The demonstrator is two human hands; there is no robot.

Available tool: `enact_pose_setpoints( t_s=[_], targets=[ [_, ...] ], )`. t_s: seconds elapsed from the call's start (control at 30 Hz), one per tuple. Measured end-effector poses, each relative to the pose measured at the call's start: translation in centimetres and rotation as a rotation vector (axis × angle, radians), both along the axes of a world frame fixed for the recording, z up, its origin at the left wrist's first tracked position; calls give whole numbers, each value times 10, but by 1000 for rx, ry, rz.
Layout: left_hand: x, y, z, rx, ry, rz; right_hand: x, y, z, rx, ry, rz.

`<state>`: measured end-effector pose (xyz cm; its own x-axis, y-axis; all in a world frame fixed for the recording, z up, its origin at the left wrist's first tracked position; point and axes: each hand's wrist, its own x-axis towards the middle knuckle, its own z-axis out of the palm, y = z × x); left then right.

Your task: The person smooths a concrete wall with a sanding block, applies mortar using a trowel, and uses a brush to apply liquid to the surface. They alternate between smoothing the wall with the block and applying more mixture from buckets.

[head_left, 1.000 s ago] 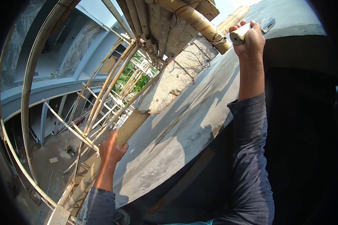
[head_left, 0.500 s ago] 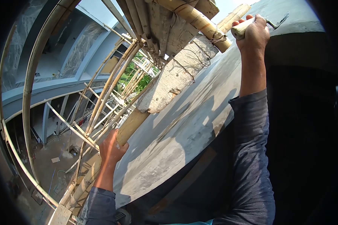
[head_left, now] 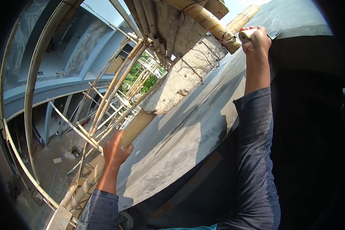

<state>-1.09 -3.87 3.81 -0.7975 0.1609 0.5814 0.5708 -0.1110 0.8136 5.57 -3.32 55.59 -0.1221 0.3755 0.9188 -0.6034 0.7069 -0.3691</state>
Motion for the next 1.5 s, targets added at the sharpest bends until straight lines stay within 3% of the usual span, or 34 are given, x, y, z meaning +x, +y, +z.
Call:
enact_pose_setpoints(
  t_s=[0.07,0.13,0.2,0.4,0.47,0.53,0.67,0.73,0.93,1.03,1.2,1.3,1.33,1.4,1.5],
  targets=[
    [-1,0,0,8,4,-2,-2,-24,-31,207,53,-14],
    [-2,-2,0,-4,5,-1,-1,-34,-37,230,77,-7],
    [0,0,0,-12,7,-14,2,-30,-26,282,-127,49],
    [0,-1,0,20,21,12,-20,51,70,13,-275,270],
    [0,-2,2,-16,7,-2,-20,57,75,-99,-211,264],
    [0,-3,2,-14,7,2,-19,56,75,-179,-170,268],
    [0,-1,1,5,26,13,-15,24,34,-59,-17,-17],
    [-3,0,-1,4,22,20,-18,1,11,168,67,-109],
    [0,-2,1,-39,-37,-36,-13,-1,4,203,-150,8],
    [0,-2,2,-35,-34,-25,-21,46,47,-152,-184,248],
    [0,1,-1,-4,-3,24,-14,33,54,-257,-105,225],
    [1,1,-2,-22,9,14,-11,20,38,-144,-86,129],
    [1,3,-3,-7,18,19,-12,2,15,-39,12,-2],
    [-2,3,-3,5,30,30,-7,-17,-12,97,-13,-1],
    [-1,3,-3,-19,2,1,-5,-16,-8,90,-152,94]
  ],
)
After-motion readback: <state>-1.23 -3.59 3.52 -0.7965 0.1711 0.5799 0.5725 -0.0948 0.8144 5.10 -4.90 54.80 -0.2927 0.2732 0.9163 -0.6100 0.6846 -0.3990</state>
